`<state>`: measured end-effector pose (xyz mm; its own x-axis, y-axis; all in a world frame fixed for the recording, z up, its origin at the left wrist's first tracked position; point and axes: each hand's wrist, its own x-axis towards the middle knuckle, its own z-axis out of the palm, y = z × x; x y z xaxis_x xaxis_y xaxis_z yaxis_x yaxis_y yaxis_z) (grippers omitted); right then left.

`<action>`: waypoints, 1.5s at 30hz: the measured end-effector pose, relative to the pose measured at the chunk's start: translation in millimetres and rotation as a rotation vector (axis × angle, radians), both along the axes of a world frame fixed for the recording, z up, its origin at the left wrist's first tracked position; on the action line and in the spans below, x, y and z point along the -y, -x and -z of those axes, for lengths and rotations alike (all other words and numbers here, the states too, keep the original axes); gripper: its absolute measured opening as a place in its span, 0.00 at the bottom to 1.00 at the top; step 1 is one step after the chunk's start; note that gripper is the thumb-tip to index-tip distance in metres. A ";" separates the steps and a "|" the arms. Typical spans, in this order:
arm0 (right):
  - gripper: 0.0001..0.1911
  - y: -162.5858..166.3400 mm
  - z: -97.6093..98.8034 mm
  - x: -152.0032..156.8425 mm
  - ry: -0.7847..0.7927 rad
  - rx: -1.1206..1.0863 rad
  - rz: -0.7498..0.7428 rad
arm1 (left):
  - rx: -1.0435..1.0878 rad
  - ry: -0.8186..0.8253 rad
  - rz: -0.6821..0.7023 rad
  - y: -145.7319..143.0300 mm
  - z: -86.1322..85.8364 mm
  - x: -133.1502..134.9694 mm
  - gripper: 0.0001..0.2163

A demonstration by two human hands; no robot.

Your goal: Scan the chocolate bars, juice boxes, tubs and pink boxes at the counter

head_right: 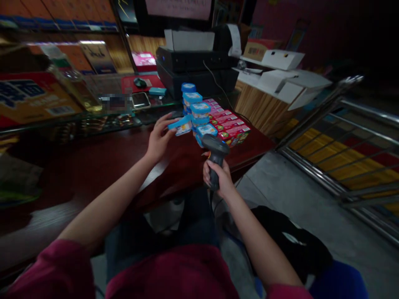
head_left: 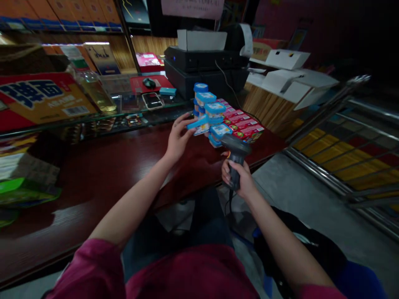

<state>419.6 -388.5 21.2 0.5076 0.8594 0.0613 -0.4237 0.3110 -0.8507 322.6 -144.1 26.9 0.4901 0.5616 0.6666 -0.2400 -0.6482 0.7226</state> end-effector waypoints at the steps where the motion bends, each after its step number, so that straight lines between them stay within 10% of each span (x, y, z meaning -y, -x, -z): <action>1: 0.18 5.7 0.7 -13.8 -0.005 -0.016 -0.061 | 0.006 0.106 0.026 19.2 2.5 -8.9 0.20; 6: 0.16 46.6 6.3 -107.3 0.025 -0.071 -0.412 | 0.050 0.591 -0.119 118.1 23.2 -61.8 0.21; 14: 0.18 116.0 14.4 -230.7 0.041 -0.054 -0.751 | 0.103 0.550 -0.459 216.8 48.3 -126.0 0.18; 29: 0.19 110.8 12.0 -229.8 0.107 -0.200 -0.733 | 0.231 0.974 0.017 222.2 24.6 -122.7 0.16; 45: 0.15 120.3 10.0 -220.8 0.103 -0.166 -0.775 | 0.269 1.095 0.052 207.1 20.7 -104.7 0.30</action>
